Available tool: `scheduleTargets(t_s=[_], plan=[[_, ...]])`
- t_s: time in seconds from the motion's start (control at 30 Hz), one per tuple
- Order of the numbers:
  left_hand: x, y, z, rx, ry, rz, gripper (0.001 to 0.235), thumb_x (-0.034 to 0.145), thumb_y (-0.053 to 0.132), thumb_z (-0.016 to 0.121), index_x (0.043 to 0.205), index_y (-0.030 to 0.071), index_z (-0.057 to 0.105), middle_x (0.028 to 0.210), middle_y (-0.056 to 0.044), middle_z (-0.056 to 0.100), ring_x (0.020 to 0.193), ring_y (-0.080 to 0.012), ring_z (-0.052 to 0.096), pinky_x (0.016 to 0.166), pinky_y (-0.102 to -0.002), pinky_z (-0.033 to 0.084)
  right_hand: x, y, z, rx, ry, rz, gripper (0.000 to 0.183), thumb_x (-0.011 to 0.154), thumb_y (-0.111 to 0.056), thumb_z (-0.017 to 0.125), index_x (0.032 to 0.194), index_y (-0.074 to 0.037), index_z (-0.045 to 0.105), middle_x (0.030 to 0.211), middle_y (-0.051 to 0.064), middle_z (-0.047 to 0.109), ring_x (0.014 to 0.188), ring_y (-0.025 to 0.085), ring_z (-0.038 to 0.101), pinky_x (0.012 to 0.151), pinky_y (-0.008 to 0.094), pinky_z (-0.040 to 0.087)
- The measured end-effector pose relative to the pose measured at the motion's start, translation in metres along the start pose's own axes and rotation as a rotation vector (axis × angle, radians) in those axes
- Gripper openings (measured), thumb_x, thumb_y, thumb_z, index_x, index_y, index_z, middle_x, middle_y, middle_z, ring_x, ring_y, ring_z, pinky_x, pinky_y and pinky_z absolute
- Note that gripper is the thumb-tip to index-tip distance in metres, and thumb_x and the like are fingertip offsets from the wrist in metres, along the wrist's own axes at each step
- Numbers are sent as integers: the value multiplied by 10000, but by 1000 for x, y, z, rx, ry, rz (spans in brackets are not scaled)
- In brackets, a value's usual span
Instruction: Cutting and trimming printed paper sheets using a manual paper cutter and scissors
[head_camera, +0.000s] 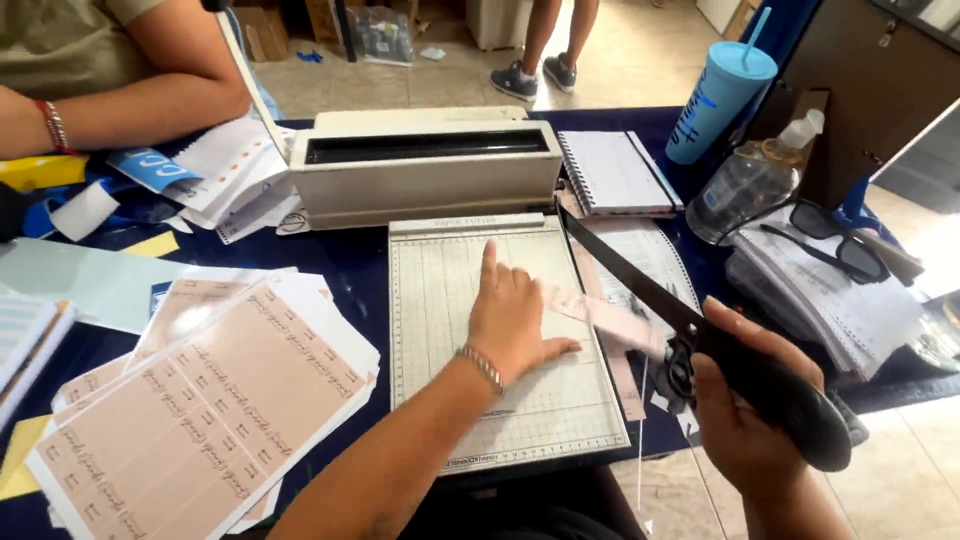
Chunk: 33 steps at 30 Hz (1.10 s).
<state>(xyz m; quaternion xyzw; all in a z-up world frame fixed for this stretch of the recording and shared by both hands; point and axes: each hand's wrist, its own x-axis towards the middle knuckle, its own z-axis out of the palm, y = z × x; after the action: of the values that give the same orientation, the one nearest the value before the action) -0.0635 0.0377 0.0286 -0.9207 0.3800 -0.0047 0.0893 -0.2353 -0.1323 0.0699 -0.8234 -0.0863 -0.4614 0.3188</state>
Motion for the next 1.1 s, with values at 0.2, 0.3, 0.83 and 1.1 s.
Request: scheduleTargets(t_s=[0.2, 0.3, 0.83, 1.1], plan=[[-25, 10, 22, -356, 49, 120, 934, 932, 756, 245, 1574, 78, 274, 1661, -138, 229, 1531, -358, 154, 1197, -668, 67, -5, 4, 2, 2, -2, -4, 381, 980, -58, 646, 1299, 79, 489, 1289, 281, 664, 1232, 337, 680, 1173, 414, 521], [-31, 20, 1, -298, -74, 19, 919, 909, 800, 240, 1557, 153, 315, 1641, -131, 261, 1498, -340, 219, 1197, -710, 95, -21, 5, 4, 96, 20, -20, 371, 991, 11, 617, 1305, 43, 422, 1270, 294, 638, 1220, 387, 694, 1130, 455, 577], [-6, 44, 30, -449, 30, 24, 747, 958, 481, 263, 1602, 105, 209, 1701, -92, 141, 1564, -239, 90, 1199, -643, 36, -109, -20, 33, -88, 176, 156, 162, 915, 9, 694, 982, -60, 563, 1090, 193, 737, 951, 210, 757, 951, 281, 591], [0, 47, 35, -404, 86, 29, 777, 955, 539, 252, 1601, 110, 216, 1698, -93, 157, 1559, -251, 119, 1180, -634, 84, -113, -18, 32, -105, 175, 156, 163, 912, -26, 705, 979, -57, 560, 1084, 205, 738, 955, 223, 757, 947, 298, 594]])
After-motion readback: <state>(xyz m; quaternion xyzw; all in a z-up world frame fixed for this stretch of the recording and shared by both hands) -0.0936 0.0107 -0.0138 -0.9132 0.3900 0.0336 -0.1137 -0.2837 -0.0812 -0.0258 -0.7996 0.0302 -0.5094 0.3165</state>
